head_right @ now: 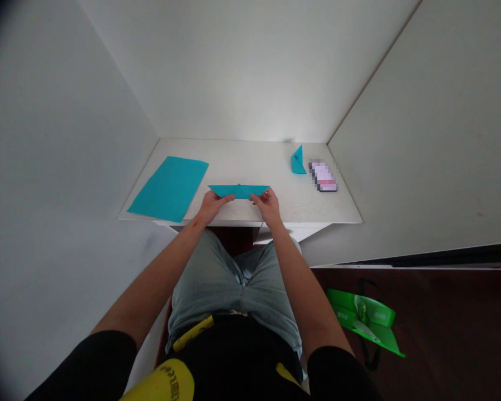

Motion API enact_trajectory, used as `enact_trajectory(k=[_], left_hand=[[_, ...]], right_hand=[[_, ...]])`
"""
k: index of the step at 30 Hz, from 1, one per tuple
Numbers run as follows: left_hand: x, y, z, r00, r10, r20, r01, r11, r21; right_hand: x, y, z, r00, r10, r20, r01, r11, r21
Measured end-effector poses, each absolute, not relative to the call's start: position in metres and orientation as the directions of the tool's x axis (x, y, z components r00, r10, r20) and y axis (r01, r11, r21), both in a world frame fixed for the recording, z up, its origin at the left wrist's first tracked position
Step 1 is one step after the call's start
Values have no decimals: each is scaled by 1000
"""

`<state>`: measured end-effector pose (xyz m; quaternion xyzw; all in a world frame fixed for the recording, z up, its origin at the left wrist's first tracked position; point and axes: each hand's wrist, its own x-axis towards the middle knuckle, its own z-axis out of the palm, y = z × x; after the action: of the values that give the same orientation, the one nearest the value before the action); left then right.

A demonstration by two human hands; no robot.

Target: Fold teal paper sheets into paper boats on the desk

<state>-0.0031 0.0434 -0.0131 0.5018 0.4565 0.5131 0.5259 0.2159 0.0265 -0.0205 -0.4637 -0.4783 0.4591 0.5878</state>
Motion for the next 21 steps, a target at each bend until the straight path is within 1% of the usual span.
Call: enact_trajectory(k=[3,7,12,16,18,21], left_hand=[[-5,43,-13,76,997,19,-36,-17,999],[-3,45,-15,38,999,16,-103,-12,995],[0,45,-14,18,1000,5,-181,-1,983],[0,45,-16,-20,999,-38,-169,34,985],[0,46,-17,-50,998,-33,-170,24,985],[-2,46,-18,-76,997,-7,-161,-6,987]], right_hand=[[215,25,-18,109,987,119,-89,129,-988],[217,27,-21,119,989,83,-56,91,-994],[219,29,-26,230,971,61,-29,70,-997],[217,26,-20,264,959,99,-36,112,-993],[218,23,-15,262,957,127,-37,142,-989],[228,15,-7,216,958,191,34,188,-982]])
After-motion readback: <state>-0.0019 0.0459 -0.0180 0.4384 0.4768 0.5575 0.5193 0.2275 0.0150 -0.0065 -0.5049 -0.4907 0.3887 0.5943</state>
